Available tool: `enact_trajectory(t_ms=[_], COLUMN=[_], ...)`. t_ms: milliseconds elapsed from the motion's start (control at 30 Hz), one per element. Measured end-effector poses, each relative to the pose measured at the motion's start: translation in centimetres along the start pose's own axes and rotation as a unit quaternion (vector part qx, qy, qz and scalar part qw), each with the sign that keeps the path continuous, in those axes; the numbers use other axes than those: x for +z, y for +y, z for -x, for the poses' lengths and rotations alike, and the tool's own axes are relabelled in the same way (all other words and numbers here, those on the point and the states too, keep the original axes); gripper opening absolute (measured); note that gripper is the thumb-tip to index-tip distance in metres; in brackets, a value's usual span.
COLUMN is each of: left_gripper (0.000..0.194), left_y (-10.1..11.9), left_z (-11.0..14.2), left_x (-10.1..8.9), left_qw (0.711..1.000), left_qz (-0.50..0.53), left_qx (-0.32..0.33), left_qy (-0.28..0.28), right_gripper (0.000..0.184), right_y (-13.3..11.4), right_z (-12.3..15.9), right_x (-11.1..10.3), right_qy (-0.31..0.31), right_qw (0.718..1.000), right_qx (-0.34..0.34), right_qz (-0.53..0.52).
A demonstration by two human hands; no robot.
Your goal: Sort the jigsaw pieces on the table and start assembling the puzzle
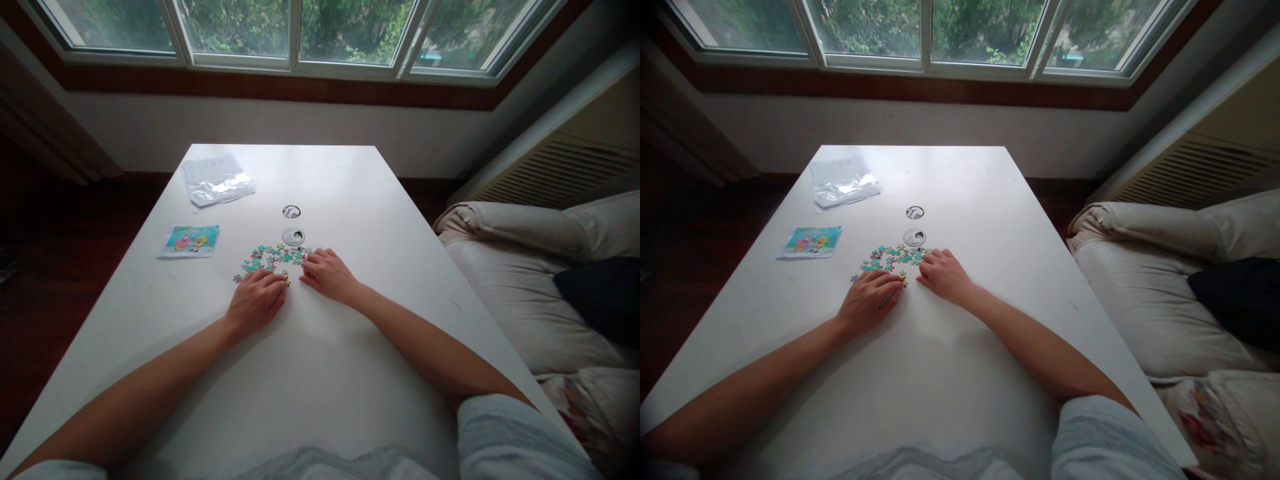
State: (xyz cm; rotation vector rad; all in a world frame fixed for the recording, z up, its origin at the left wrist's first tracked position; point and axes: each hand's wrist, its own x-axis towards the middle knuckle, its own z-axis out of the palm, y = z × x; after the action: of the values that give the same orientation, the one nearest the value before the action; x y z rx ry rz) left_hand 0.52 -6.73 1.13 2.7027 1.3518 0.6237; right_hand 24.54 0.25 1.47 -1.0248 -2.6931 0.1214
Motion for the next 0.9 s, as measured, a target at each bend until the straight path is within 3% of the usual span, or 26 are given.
enact_trajectory(t_ms=[233,333,467,900], left_gripper=[0.023,0.024,0.025,0.032], left_y=[0.1,0.2,0.1,0.1], left_z=[0.1,0.1,0.1,0.1], left_x=[0.1,0.0,0.1,0.4], left_qw=[0.999,0.998,0.998,0.998], left_qz=[0.031,0.038,0.036,0.018], left_qx=[0.033,0.045,0.047,0.040], left_qy=[-0.018,-0.029,-0.034,-0.053], right_gripper=[0.006,0.018,0.006,0.022], right_y=[1.3,1.9,1.7,0.6], right_z=[0.4,0.6,0.5,0.3], right_x=[-0.8,-0.9,-0.7,0.1], right_qy=[-0.029,-0.033,-0.030,0.002], right_qw=[0.996,0.993,0.994,0.996], right_qx=[0.000,-0.016,-0.019,0.003], right_qz=[-0.089,-0.111,-0.106,-0.088])
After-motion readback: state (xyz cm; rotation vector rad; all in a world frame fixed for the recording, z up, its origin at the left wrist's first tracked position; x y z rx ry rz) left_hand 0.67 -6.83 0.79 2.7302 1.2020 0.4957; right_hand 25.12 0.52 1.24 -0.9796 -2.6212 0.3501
